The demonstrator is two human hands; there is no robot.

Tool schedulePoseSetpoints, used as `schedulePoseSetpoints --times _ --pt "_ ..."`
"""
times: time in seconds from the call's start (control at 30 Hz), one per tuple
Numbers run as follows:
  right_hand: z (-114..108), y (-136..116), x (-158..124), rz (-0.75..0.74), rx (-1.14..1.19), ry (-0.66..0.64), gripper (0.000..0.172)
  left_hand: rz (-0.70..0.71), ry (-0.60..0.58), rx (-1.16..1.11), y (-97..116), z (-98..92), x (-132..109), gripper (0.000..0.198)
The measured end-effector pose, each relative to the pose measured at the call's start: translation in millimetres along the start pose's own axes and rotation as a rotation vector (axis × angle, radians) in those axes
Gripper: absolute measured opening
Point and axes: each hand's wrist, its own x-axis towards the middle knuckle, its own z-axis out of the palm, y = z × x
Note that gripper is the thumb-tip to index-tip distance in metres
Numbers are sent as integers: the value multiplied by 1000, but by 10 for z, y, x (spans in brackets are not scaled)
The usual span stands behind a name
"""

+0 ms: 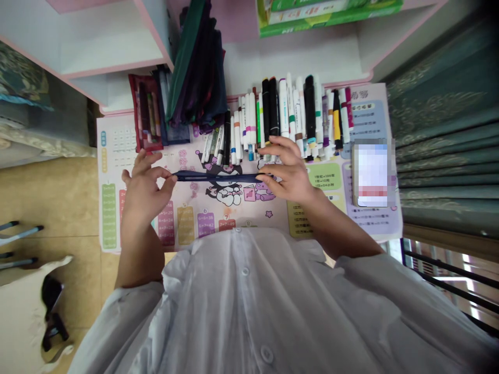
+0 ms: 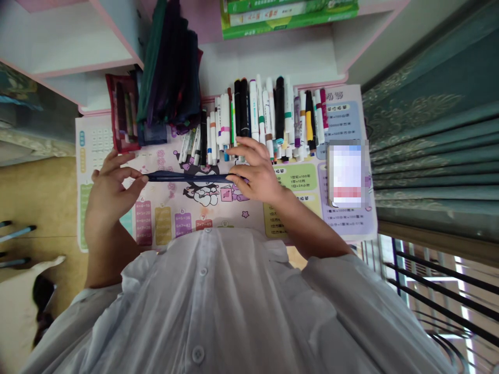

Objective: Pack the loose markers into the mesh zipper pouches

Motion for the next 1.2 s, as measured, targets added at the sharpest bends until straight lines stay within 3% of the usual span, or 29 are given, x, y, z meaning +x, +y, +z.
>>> schedulePoseSetpoints --times 0.53,0.87,1.2 --pt "-3 -16 6 -27 -1 19 25 -22 23 -1 -103 -1 17 17" --pt "-30 -17 12 33 -44 -85 31 -35 61 15 -149 -9 40 12" --pt "-38 -30 11 28 -65 -89 33 -72 51 6 -173 -49 68 13"
